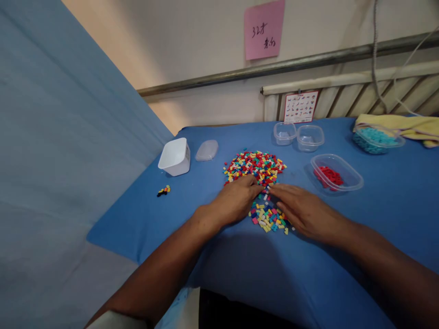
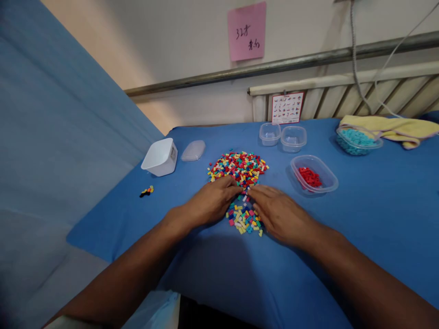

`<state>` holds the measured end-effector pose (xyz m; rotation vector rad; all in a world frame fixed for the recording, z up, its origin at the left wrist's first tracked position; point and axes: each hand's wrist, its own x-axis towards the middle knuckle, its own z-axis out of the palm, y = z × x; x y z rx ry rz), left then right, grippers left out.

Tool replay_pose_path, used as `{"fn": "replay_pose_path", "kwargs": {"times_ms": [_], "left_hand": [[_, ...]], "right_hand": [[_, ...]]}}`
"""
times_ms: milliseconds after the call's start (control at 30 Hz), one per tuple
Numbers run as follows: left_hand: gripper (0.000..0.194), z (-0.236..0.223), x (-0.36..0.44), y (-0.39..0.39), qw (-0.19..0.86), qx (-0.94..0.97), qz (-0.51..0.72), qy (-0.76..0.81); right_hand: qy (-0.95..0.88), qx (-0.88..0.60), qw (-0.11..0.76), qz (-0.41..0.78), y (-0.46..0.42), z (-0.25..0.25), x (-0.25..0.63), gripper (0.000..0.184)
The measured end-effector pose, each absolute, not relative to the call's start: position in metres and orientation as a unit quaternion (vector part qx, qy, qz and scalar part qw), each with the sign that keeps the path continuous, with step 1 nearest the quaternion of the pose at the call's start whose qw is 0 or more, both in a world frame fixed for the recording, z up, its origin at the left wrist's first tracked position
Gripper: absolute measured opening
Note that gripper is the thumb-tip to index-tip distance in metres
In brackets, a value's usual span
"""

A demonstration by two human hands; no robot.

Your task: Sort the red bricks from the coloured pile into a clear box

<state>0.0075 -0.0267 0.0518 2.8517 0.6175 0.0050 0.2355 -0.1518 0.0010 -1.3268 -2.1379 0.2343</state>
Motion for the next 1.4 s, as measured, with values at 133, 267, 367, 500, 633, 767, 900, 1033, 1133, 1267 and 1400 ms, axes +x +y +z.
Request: {"fn": "replay_pose_path", "kwargs": {"times_ms": [133,267,367,500,633,767,900,1033,1133,1267,1400], "left_hand": [[0.032,0.051,-0.001,-0.026,0.137,0.970,0.039,0.199],[0.029,0.052,-0.010,-0.023,0.123,0.959,0.077,0.244],[0.031,0.047,-0.011,-0.022,0.121,0.956,0.085,0.253],[0.038,0.039,-0.008,-0.022,0.132,0.965,0.070,0.218],[0.031,0.040,-0.009,-0.023,0.126,0.959,0.082,0.238],[0.027,0.043,-0.015,-0.025,0.176,0.963,0.088,0.185],[0.025,0.044,-0.023,-0.023,0.175,0.962,0.087,0.191],[0.030,0.043,-0.029,-0.020,0.207,0.954,0.118,0.181],[0.035,0.043,-0.029,-0.021,0.244,0.953,0.112,0.143],[0.026,0.045,-0.030,-0.020,0.249,0.950,0.092,0.163],[0.028,0.052,-0.037,-0.019,0.275,0.942,0.057,0.186]], "right_hand": [[-0.811,-0.482,0.312,0.112,-0.152,0.004,0.233,0.041],[-0.793,-0.514,0.318,0.081,-0.148,0.002,0.231,0.040],[-0.808,-0.496,0.301,0.105,-0.147,0.002,0.227,0.042],[-0.817,-0.469,0.312,0.124,-0.152,0.005,0.224,0.041],[-0.805,-0.492,0.317,0.096,-0.153,0.004,0.223,0.041],[-0.826,-0.463,0.302,0.114,-0.153,0.004,0.222,0.040],[-0.810,-0.493,0.296,0.119,-0.161,0.009,0.231,0.039],[-0.837,-0.498,0.198,0.111,-0.176,0.001,0.239,0.076],[-0.851,-0.488,0.177,0.078,-0.182,-0.011,0.230,0.099],[-0.841,-0.498,0.198,0.065,-0.179,-0.019,0.210,0.093],[-0.828,-0.500,0.229,0.110,-0.174,-0.017,0.202,0.061]]}}
